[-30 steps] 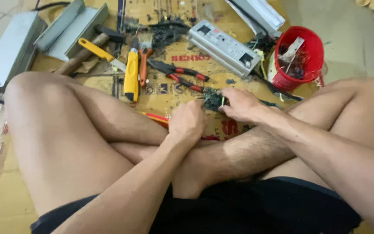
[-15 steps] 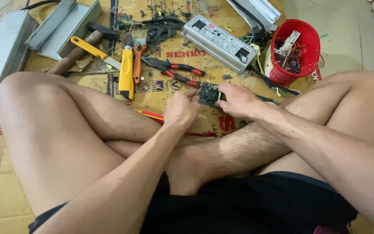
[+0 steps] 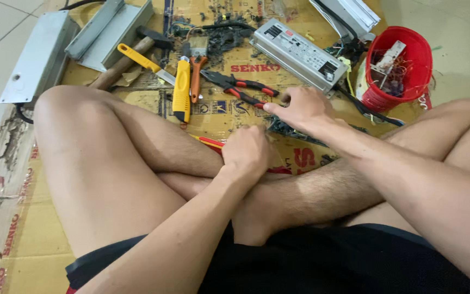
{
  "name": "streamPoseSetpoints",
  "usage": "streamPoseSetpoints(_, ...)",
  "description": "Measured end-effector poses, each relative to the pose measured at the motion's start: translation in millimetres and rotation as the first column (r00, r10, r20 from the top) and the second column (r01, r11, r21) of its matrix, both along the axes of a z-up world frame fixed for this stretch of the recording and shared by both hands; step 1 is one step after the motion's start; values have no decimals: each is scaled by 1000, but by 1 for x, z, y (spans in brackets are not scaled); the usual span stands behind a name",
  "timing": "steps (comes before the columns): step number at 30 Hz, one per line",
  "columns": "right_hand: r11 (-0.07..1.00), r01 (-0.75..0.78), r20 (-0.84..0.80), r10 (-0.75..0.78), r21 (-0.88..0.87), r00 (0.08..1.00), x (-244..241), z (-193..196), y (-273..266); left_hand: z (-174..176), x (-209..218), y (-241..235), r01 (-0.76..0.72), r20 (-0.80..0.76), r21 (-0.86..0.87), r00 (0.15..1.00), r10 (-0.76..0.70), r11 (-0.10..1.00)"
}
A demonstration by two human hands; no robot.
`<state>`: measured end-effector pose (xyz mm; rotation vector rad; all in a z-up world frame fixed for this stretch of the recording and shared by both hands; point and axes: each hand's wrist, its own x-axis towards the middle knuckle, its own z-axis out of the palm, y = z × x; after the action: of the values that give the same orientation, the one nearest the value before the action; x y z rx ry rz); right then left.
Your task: The person sits cross-legged on the floor and uses pliers and a screwdriver to remove components from a green circuit board. They repeatedly pry and pull at parts of the board, occasionally switching between tools to extract pieces.
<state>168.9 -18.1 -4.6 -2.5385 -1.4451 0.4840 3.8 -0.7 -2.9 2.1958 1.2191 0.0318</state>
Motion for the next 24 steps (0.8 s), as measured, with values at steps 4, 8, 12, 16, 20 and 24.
streamPoseSetpoints(4, 992, -36, 137, 19, 120, 990, -10, 3, 5, -13, 6, 8, 132, -76, 49, 989, -128, 990)
streamPoseSetpoints(8, 991, -77, 316, 39, 109, 948, 13, -36, 13, 17, -6, 8, 99, 9, 31, 995, -99, 995)
streamPoseSetpoints(12, 993, -83, 402, 42, 84, 915, 13, -44, 19, 9, 7, 48, -13, 73, 28, 997, 10, 1000)
streamPoseSetpoints(16, 997, -33, 346, 7, 68, 938, 12, -33, 12, 1, 32, 86, 26, 90, 163, 995, -41, 986)
streamPoseSetpoints(20, 995, 50, 221, -69, 87, 973, 17, -55, 20, -24, 49, 106, 153, -30, 125, 988, -150, 980)
streamPoseSetpoints(24, 998, -12, 263, -4, 62, 965, 23, -46, 18, -16, 43, 105, 118, -19, 81, 993, -116, 990)
